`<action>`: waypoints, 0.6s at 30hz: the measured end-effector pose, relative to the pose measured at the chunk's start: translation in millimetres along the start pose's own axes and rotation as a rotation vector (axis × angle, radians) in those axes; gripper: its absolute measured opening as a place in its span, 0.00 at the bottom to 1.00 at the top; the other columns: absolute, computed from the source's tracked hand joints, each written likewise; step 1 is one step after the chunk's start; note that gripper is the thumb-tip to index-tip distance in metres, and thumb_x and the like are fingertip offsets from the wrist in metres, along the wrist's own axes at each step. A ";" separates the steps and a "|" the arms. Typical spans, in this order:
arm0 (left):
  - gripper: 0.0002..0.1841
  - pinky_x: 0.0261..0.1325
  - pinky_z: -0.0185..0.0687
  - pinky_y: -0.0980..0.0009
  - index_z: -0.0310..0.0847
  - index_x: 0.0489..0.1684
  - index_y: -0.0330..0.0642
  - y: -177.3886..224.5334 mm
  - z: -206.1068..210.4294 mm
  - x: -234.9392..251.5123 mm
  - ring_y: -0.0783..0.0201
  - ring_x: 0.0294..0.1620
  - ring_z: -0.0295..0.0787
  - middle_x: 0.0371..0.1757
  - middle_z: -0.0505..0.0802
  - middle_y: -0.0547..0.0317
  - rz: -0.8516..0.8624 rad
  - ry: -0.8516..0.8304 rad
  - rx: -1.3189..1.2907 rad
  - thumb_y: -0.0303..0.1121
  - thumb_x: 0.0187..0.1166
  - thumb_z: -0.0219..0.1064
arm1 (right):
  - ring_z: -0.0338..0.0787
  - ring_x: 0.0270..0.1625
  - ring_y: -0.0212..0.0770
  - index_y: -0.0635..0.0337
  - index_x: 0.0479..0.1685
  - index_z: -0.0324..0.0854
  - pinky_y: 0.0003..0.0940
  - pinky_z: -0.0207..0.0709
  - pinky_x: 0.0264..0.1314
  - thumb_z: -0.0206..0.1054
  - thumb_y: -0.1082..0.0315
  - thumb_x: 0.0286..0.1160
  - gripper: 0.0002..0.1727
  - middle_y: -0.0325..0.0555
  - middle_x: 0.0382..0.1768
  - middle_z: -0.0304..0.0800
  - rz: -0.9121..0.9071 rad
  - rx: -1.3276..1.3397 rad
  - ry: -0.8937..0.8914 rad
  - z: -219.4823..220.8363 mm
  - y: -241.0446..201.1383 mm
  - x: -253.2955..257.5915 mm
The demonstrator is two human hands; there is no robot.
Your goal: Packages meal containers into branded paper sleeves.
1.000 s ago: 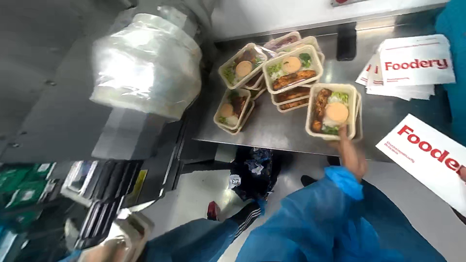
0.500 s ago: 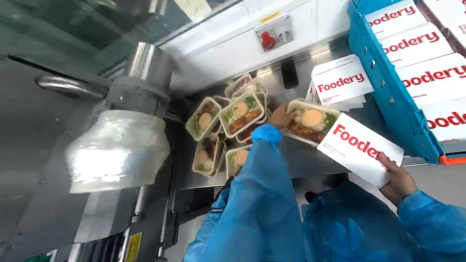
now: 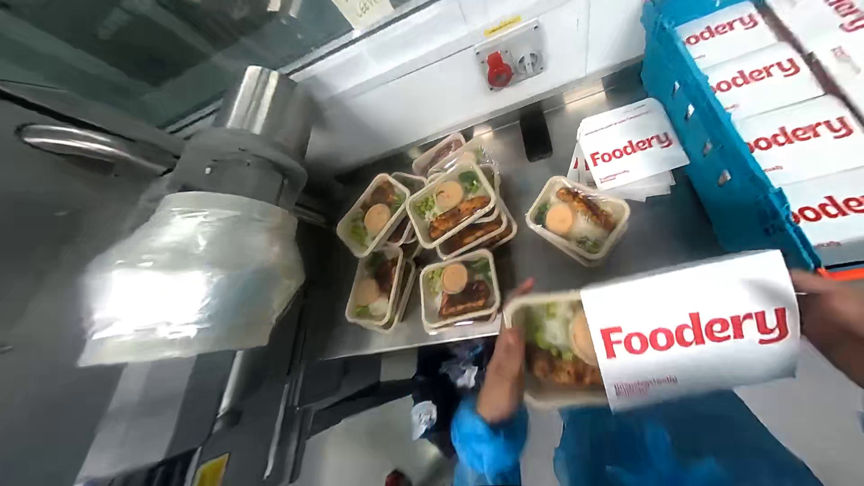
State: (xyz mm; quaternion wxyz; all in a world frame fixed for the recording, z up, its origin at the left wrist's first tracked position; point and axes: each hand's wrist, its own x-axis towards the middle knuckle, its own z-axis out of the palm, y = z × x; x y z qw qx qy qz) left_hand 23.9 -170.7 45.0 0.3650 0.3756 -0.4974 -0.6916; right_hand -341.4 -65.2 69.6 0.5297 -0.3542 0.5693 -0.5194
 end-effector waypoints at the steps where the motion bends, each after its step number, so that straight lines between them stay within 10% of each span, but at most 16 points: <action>1: 0.47 0.69 0.86 0.68 0.60 0.90 0.47 -10.4 11.6 -5.7 0.72 0.66 0.87 0.71 0.88 0.63 0.004 0.037 -0.078 0.73 0.77 0.51 | 0.88 0.61 0.29 0.46 0.70 0.78 0.32 0.85 0.60 0.66 0.21 0.59 0.46 0.31 0.58 0.90 0.017 -0.076 0.013 -8.2 -6.7 -12.4; 4: 0.54 0.71 0.84 0.68 0.55 0.92 0.45 -25.3 69.8 7.5 0.71 0.70 0.86 0.75 0.86 0.64 -0.018 -0.022 -0.336 0.78 0.72 0.44 | 0.91 0.54 0.22 0.38 0.61 0.80 0.26 0.86 0.59 0.78 0.38 0.62 0.29 0.19 0.50 0.94 0.181 0.096 0.084 22.3 -8.9 -56.1; 6: 0.63 0.73 0.83 0.67 0.41 0.94 0.41 -13.3 110.1 30.5 0.71 0.73 0.83 0.79 0.82 0.62 -0.067 -0.095 -0.429 0.83 0.65 0.45 | 0.94 0.50 0.29 0.49 0.62 0.75 0.33 0.89 0.57 0.74 0.56 0.70 0.22 0.28 0.46 0.95 0.198 0.201 0.187 38.2 -14.4 -51.4; 9: 0.66 0.71 0.86 0.66 0.35 0.92 0.32 11.6 154.0 79.0 0.72 0.69 0.86 0.75 0.84 0.57 -0.086 -0.268 -0.225 0.85 0.64 0.40 | 0.96 0.43 0.34 0.52 0.58 0.79 0.35 0.92 0.47 0.71 0.63 0.68 0.18 0.36 0.41 0.97 0.182 0.151 0.321 -12.9 -51.6 -23.2; 11: 0.55 0.85 0.69 0.61 0.36 0.96 0.39 20.8 165.9 149.1 0.68 0.85 0.69 0.90 0.68 0.56 0.034 -0.397 0.143 0.78 0.78 0.32 | 0.96 0.38 0.32 0.54 0.63 0.76 0.32 0.92 0.40 0.67 0.66 0.72 0.20 0.35 0.39 0.96 0.123 -0.012 0.438 -58.5 -80.7 3.7; 13: 0.42 0.89 0.57 0.46 0.42 0.96 0.40 15.0 161.3 244.1 0.50 0.93 0.55 0.95 0.56 0.45 0.170 -0.330 0.612 0.57 0.89 0.53 | 0.93 0.36 0.27 0.55 0.70 0.68 0.27 0.90 0.36 0.57 0.67 0.87 0.17 0.34 0.38 0.92 0.128 -0.093 0.578 -94.7 -109.8 43.7; 15: 0.62 0.89 0.44 0.31 0.47 0.94 0.36 -17.2 149.5 335.9 0.36 0.95 0.43 0.94 0.50 0.34 0.158 -0.256 1.135 0.59 0.61 0.83 | 0.90 0.39 0.22 0.52 0.74 0.65 0.23 0.86 0.40 0.54 0.61 0.91 0.18 0.32 0.43 0.87 0.133 -0.128 0.624 -140.0 -127.6 95.4; 18: 0.82 0.85 0.32 0.20 0.39 0.97 0.46 -61.4 152.2 394.9 0.34 0.96 0.28 0.96 0.37 0.38 -0.033 -0.277 1.565 0.56 0.30 0.96 | 0.88 0.47 0.25 0.47 0.75 0.66 0.29 0.87 0.46 0.56 0.61 0.90 0.19 0.34 0.51 0.85 0.088 -0.078 0.585 -217.2 -126.8 192.6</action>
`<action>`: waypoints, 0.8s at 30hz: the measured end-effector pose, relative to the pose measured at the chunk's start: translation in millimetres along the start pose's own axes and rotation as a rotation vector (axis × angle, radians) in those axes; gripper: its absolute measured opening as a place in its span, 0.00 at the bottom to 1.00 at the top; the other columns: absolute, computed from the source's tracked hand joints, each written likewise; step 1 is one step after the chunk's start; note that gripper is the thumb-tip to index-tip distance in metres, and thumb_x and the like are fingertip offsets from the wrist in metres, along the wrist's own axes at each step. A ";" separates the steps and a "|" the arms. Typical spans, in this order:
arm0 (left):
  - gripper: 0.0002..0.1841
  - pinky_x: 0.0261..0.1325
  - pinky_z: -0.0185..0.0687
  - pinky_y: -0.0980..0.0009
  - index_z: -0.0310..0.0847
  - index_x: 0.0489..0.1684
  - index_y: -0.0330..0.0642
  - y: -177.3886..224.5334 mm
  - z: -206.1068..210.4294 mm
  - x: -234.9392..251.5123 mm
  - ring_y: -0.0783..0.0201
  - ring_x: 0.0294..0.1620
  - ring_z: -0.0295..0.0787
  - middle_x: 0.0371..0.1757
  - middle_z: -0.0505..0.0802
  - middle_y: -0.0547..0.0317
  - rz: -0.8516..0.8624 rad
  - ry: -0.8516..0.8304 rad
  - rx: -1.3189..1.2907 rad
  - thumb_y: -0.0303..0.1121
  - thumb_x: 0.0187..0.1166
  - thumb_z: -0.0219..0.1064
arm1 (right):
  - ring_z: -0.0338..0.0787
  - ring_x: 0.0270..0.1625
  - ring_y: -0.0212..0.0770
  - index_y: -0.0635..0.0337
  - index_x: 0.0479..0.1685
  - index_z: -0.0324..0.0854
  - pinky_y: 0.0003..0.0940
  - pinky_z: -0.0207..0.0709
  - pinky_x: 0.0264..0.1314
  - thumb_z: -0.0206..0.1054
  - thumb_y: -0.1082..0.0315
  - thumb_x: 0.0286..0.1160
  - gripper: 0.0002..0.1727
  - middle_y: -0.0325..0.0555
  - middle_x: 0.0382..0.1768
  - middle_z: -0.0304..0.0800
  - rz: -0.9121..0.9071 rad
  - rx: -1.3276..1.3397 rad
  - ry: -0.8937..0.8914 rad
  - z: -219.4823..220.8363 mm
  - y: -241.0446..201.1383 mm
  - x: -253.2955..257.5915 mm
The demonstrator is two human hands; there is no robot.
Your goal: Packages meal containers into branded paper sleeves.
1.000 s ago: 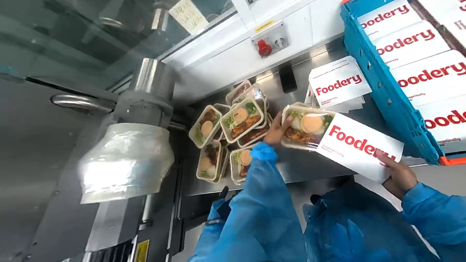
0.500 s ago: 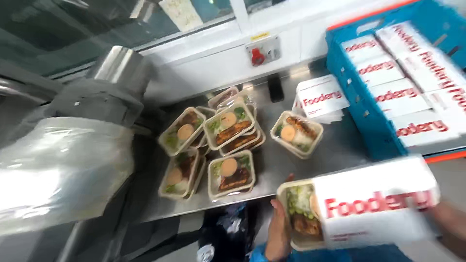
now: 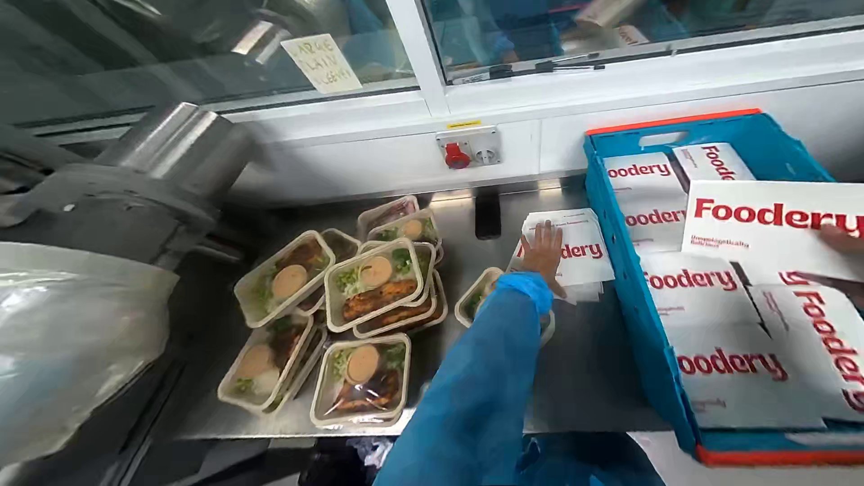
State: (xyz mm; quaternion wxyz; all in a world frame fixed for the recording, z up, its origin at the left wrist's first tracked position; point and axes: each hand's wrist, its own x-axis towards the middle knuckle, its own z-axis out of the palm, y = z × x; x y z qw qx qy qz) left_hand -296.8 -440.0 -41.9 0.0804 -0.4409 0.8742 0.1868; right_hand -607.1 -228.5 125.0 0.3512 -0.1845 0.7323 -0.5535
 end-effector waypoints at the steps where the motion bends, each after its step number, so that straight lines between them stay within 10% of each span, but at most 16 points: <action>1: 0.84 0.83 0.35 0.19 0.38 0.98 0.49 0.3 6.6 8.5 0.33 0.96 0.28 0.97 0.38 0.38 -0.016 -0.018 0.045 0.53 0.27 0.97 | 0.87 0.48 0.26 0.47 0.76 0.65 0.29 0.87 0.47 0.57 0.60 0.89 0.20 0.36 0.53 0.83 0.009 0.020 -0.020 6.2 0.9 38.7; 5: 0.69 0.76 0.60 0.21 0.45 0.97 0.47 1.3 -5.0 14.4 0.30 0.95 0.36 0.97 0.42 0.42 -0.030 -0.159 -0.038 0.37 0.47 0.93 | 0.89 0.52 0.31 0.48 0.78 0.66 0.30 0.88 0.49 0.60 0.48 0.85 0.27 0.39 0.61 0.84 0.091 -0.114 -0.193 55.9 10.9 186.4; 7: 0.51 0.77 0.69 0.30 0.61 0.89 0.36 -6.2 -21.9 16.0 0.28 0.90 0.52 0.92 0.58 0.34 0.055 -0.241 -0.085 0.34 0.60 0.87 | 0.83 0.70 0.52 0.58 0.86 0.62 0.52 0.82 0.66 0.64 0.44 0.82 0.39 0.57 0.76 0.75 0.011 -0.401 -0.218 79.0 15.1 236.5; 9: 0.31 0.74 0.74 0.37 0.76 0.75 0.31 -13.1 -46.1 10.0 0.32 0.77 0.76 0.76 0.80 0.32 0.153 -0.281 -0.070 0.32 0.72 0.78 | 0.76 0.74 0.73 0.71 0.84 0.62 0.72 0.70 0.71 0.70 0.45 0.78 0.45 0.77 0.76 0.71 -0.122 -0.704 -0.200 92.1 16.5 249.5; 12: 0.20 0.72 0.79 0.45 0.79 0.74 0.33 -6.0 -88.7 -50.3 0.41 0.75 0.83 0.73 0.86 0.39 0.099 0.002 0.075 0.23 0.83 0.62 | 0.70 0.73 0.88 0.78 0.78 0.66 0.86 0.59 0.70 0.69 0.45 0.77 0.44 0.90 0.69 0.70 -0.513 -0.941 -0.190 97.0 -7.2 194.6; 16: 0.23 0.76 0.78 0.49 0.77 0.78 0.36 5.8 -73.7 -183.9 0.44 0.84 0.74 0.82 0.81 0.48 0.181 0.788 0.209 0.28 0.83 0.60 | 0.89 0.60 0.54 0.63 0.73 0.75 0.58 0.84 0.60 0.58 0.59 0.90 0.22 0.58 0.60 0.87 -0.307 -0.616 -0.598 134.0 -41.4 25.5; 21: 0.27 0.77 0.78 0.60 0.73 0.82 0.58 34.0 -18.8 -304.6 0.50 0.82 0.75 0.84 0.73 0.38 0.110 0.688 -0.225 0.46 0.83 0.68 | 0.90 0.29 0.30 0.54 0.49 0.88 0.24 0.86 0.30 0.63 0.78 0.76 0.12 0.39 0.33 0.93 -0.310 -0.239 -0.805 157.6 5.9 -93.9; 24: 0.19 0.74 0.82 0.65 0.86 0.69 0.47 19.0 27.0 -344.8 0.55 0.75 0.82 0.76 0.82 0.42 0.076 0.814 -0.506 0.27 0.79 0.68 | 0.89 0.25 0.26 0.49 0.42 0.88 0.22 0.83 0.23 0.56 0.67 0.83 0.12 0.34 0.28 0.93 -0.154 -0.202 -0.742 171.4 42.7 -158.1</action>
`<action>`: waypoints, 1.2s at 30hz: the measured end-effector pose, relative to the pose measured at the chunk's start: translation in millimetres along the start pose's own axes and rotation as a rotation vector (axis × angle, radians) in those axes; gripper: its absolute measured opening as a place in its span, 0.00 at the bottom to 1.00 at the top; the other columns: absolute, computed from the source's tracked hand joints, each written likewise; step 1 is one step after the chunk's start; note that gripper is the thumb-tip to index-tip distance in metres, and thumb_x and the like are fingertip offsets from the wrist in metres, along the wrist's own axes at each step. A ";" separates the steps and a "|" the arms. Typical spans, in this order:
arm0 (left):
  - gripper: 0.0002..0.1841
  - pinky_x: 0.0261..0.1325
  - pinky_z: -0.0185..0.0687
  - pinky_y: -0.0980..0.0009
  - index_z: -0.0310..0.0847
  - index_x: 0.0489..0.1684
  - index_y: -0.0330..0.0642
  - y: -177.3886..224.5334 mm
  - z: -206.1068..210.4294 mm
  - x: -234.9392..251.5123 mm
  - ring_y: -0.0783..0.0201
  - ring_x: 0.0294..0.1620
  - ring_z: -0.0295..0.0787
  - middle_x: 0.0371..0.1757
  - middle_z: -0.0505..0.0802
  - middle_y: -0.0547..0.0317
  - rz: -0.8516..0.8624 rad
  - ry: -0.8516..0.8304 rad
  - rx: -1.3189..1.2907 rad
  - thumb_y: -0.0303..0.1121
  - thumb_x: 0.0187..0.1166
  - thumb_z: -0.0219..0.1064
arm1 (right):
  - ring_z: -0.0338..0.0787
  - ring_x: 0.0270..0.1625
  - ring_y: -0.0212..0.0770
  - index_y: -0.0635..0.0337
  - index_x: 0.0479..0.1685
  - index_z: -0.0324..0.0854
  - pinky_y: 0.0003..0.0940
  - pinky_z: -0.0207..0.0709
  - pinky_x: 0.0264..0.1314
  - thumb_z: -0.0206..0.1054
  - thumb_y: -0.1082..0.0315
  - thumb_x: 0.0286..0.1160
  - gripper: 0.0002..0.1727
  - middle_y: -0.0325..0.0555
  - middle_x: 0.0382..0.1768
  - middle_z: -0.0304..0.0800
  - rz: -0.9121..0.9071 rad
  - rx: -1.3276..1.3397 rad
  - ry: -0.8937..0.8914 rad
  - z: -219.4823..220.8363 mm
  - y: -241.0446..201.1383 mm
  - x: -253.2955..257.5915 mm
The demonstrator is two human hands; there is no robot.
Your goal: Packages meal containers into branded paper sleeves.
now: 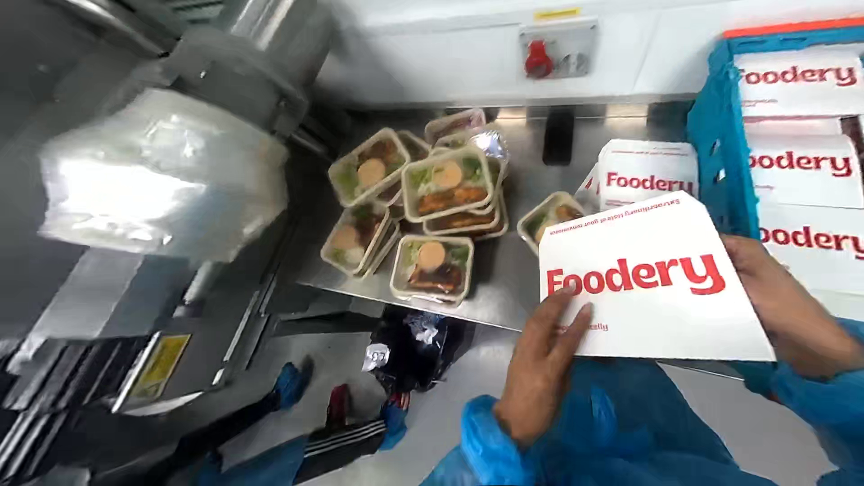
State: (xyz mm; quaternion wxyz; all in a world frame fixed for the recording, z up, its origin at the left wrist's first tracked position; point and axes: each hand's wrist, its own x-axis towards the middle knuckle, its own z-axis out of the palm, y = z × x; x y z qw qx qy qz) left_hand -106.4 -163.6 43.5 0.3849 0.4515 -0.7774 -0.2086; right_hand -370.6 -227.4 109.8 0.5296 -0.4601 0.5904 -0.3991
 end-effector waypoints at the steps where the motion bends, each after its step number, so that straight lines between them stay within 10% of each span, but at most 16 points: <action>1: 0.18 0.76 0.80 0.63 0.88 0.65 0.43 -13.5 2.4 -6.2 0.53 0.77 0.82 0.73 0.86 0.43 0.061 0.057 0.020 0.22 0.78 0.64 | 0.90 0.29 0.26 0.50 0.46 0.85 0.25 0.86 0.28 0.51 0.60 0.90 0.16 0.33 0.30 0.92 0.072 0.036 0.094 15.7 2.9 -4.8; 4: 0.18 0.82 0.74 0.58 0.85 0.64 0.31 -42.9 16.9 9.3 0.47 0.81 0.78 0.73 0.86 0.41 0.283 0.092 0.109 0.17 0.76 0.62 | 0.93 0.49 0.35 0.52 0.70 0.76 0.42 0.89 0.53 0.39 0.37 0.91 0.33 0.39 0.48 0.92 0.173 0.152 0.153 19.8 7.1 2.9; 8: 0.23 0.87 0.68 0.55 0.82 0.70 0.32 -39.2 24.4 43.4 0.45 0.89 0.65 0.84 0.74 0.38 0.304 0.067 -0.068 0.30 0.77 0.74 | 0.90 0.44 0.44 0.63 0.70 0.74 0.47 0.88 0.49 0.77 0.67 0.71 0.28 0.54 0.49 0.87 0.064 -0.153 0.316 -2.9 2.5 23.5; 11: 0.44 0.77 0.81 0.55 0.58 0.90 0.40 -30.4 12.6 56.9 0.51 0.88 0.66 0.95 0.53 0.47 -0.089 0.098 -0.506 0.34 0.72 0.79 | 0.91 0.41 0.40 0.65 0.64 0.79 0.42 0.88 0.47 0.79 0.66 0.68 0.25 0.52 0.46 0.90 0.008 -0.089 0.461 -12.9 -7.5 43.0; 14: 0.37 0.59 0.87 0.58 0.53 0.92 0.51 -33.3 8.5 101.1 0.55 0.64 0.88 0.82 0.77 0.51 -0.426 0.079 -0.833 0.24 0.83 0.66 | 0.92 0.39 0.36 0.64 0.58 0.82 0.38 0.89 0.47 0.75 0.62 0.75 0.19 0.47 0.43 0.92 -0.051 -0.068 0.464 -25.4 -24.1 67.2; 18: 0.33 0.65 0.86 0.55 0.58 0.88 0.38 -81.1 61.4 187.9 0.52 0.63 0.89 0.69 0.86 0.38 -0.537 0.123 -0.777 0.21 0.81 0.65 | 0.89 0.51 0.61 0.71 0.59 0.83 0.66 0.78 0.58 0.72 0.58 0.77 0.23 0.68 0.51 0.89 -0.151 -0.346 0.658 -88.0 -39.6 105.1; 22: 0.49 0.90 0.54 0.39 0.51 0.91 0.28 -100.2 57.4 213.4 0.32 0.92 0.50 0.92 0.54 0.26 -0.236 -0.068 -0.171 0.44 0.74 0.77 | 0.89 0.42 0.44 0.68 0.55 0.84 0.51 0.84 0.51 0.69 0.61 0.80 0.17 0.56 0.43 0.89 -0.239 -0.326 0.657 -121.0 -36.0 82.6; 24: 0.47 0.90 0.55 0.41 0.52 0.92 0.34 -46.6 9.4 210.2 0.36 0.93 0.52 0.94 0.54 0.34 0.037 -0.099 -0.051 0.47 0.77 0.75 | 0.88 0.34 0.43 0.66 0.48 0.87 0.49 0.86 0.43 0.70 0.66 0.79 0.11 0.52 0.34 0.90 -0.260 -0.362 0.482 -98.6 -44.0 48.2; 27: 0.35 0.62 0.87 0.49 0.61 0.88 0.37 4.2 -50.2 171.4 0.46 0.60 0.89 0.67 0.86 0.39 0.187 -0.271 -0.005 0.41 0.84 0.69 | 0.90 0.26 0.39 0.60 0.43 0.88 0.38 0.88 0.30 0.74 0.72 0.74 0.05 0.45 0.28 0.92 -0.194 -0.306 0.244 -31.4 -30.3 -7.4; 29: 0.14 0.41 0.87 0.56 0.83 0.62 0.34 0.8 -62.3 136.4 0.56 0.33 0.89 0.36 0.92 0.48 0.167 -0.441 -0.111 0.33 0.85 0.66 | 0.91 0.28 0.37 0.59 0.40 0.87 0.36 0.89 0.31 0.77 0.72 0.69 0.05 0.43 0.30 0.92 -0.176 -0.283 0.238 4.1 -2.0 -31.2; 32: 0.10 0.38 0.89 0.61 0.88 0.53 0.39 -16.3 -64.7 81.7 0.62 0.30 0.89 0.32 0.92 0.55 0.114 -0.505 -0.071 0.33 0.87 0.62 | 0.89 0.37 0.41 0.57 0.38 0.87 0.45 0.87 0.39 0.83 0.63 0.62 0.12 0.44 0.39 0.89 -0.160 -0.425 0.245 32.8 40.9 -48.2; 36: 0.19 0.31 0.85 0.66 0.80 0.74 0.41 -24.5 -71.6 16.9 0.67 0.23 0.84 0.30 0.91 0.59 0.051 -0.419 -0.115 0.34 0.88 0.61 | 0.86 0.27 0.34 0.49 0.26 0.83 0.33 0.80 0.29 0.78 0.56 0.69 0.12 0.35 0.23 0.86 -0.006 -0.417 0.056 53.4 42.3 -82.6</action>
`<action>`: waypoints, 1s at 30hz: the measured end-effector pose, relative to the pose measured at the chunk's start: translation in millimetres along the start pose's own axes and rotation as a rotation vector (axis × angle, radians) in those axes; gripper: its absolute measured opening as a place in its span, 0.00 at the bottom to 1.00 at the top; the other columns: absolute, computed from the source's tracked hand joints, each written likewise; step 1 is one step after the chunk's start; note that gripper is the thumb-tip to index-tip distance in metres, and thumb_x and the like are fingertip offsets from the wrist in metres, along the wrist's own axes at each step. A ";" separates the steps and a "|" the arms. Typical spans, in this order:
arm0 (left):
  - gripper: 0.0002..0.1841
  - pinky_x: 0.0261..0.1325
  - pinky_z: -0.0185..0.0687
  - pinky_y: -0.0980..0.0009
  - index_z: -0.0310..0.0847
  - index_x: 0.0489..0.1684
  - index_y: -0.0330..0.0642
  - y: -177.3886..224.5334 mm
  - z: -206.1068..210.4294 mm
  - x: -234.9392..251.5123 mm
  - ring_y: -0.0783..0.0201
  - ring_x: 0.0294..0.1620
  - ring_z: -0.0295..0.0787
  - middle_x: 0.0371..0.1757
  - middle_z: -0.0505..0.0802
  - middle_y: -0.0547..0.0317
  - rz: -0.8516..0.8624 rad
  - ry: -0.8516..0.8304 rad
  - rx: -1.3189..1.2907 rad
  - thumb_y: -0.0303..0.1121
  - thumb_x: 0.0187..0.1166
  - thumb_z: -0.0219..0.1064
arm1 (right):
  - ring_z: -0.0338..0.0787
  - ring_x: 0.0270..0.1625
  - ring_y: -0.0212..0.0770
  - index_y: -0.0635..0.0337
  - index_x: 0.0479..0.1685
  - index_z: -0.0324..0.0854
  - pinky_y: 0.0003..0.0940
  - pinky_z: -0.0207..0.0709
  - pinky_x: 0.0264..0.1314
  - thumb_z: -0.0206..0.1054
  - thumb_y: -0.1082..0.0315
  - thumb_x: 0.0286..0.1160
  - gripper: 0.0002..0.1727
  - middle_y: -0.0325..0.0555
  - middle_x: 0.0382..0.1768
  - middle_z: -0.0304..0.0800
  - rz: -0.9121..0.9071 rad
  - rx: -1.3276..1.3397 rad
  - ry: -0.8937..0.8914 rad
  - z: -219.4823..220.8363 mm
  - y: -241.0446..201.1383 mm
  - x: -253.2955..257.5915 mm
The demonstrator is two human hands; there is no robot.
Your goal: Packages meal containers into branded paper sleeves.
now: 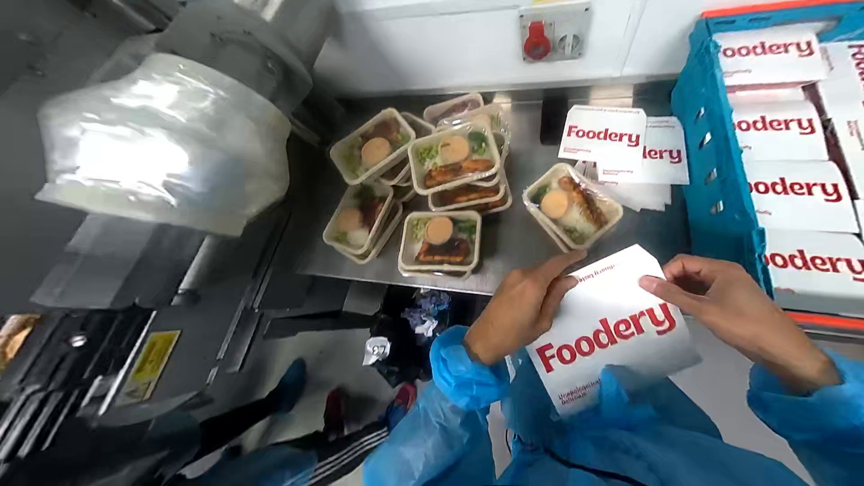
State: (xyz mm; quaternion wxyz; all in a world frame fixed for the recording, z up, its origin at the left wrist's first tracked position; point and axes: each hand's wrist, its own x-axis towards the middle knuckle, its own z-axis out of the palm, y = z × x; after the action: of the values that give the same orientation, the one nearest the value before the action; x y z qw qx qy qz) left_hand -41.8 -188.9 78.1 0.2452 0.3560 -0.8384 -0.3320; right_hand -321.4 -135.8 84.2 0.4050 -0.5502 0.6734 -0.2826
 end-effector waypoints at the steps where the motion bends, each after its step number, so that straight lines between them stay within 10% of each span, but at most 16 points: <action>1: 0.20 0.32 0.85 0.68 0.78 0.77 0.42 0.4 2.7 -13.4 0.69 0.23 0.83 0.32 0.92 0.60 0.012 0.011 -0.051 0.33 0.88 0.61 | 0.85 0.26 0.33 0.48 0.25 0.82 0.31 0.79 0.28 0.76 0.54 0.71 0.14 0.34 0.22 0.85 0.011 0.009 -0.072 0.6 -3.5 -9.9; 11: 0.17 0.64 0.86 0.67 0.91 0.61 0.39 10.4 15.3 -80.6 0.66 0.60 0.88 0.59 0.92 0.55 0.108 0.045 -0.381 0.24 0.82 0.58 | 0.94 0.36 0.32 0.45 0.40 0.91 0.28 0.90 0.38 0.74 0.55 0.73 0.07 0.32 0.33 0.95 0.119 -0.074 -0.472 -19.3 -55.5 -86.2; 19: 0.36 0.82 0.72 0.53 0.87 0.71 0.51 25.5 26.3 -85.4 0.56 0.83 0.73 0.77 0.86 0.64 0.350 -0.047 -0.137 0.65 0.69 0.72 | 0.93 0.48 0.30 0.49 0.54 0.86 0.29 0.87 0.56 0.74 0.58 0.74 0.13 0.36 0.44 0.94 0.346 0.398 -0.519 16.7 -49.3 -141.3; 22: 0.32 0.79 0.77 0.57 0.83 0.74 0.47 38.7 25.7 -83.2 0.63 0.73 0.85 0.70 0.91 0.63 0.352 -0.180 -0.022 0.57 0.75 0.72 | 0.93 0.41 0.26 0.49 0.48 0.89 0.23 0.87 0.48 0.71 0.59 0.75 0.09 0.33 0.38 0.95 0.220 0.318 -0.364 24.8 -42.8 -145.3; 24: 0.18 0.57 0.90 0.65 0.89 0.63 0.42 50.2 28.0 -79.9 0.66 0.49 0.95 0.51 0.97 0.60 0.360 -0.183 -0.069 0.42 0.85 0.66 | 0.88 0.34 0.16 0.43 0.40 0.91 0.14 0.83 0.38 0.70 0.54 0.74 0.07 0.23 0.31 0.93 -0.017 0.130 -0.226 23.2 -38.3 -145.9; 30: 0.10 0.30 0.85 0.64 0.87 0.42 0.40 53.3 42.8 -28.0 0.62 0.27 0.90 0.27 0.91 0.59 0.421 -0.300 -0.034 0.36 0.87 0.62 | 0.89 0.31 0.16 0.41 0.34 0.90 0.18 0.84 0.33 0.75 0.40 0.66 0.17 0.21 0.28 0.92 -0.044 0.126 0.038 13.8 10.1 -131.3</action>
State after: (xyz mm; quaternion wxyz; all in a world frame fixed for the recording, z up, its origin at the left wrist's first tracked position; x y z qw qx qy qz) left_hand -75.0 -123.3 84.0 0.1875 0.1161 -0.9154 -0.3366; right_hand -306.0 -5.2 99.6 0.4197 -0.5327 0.6496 -0.3437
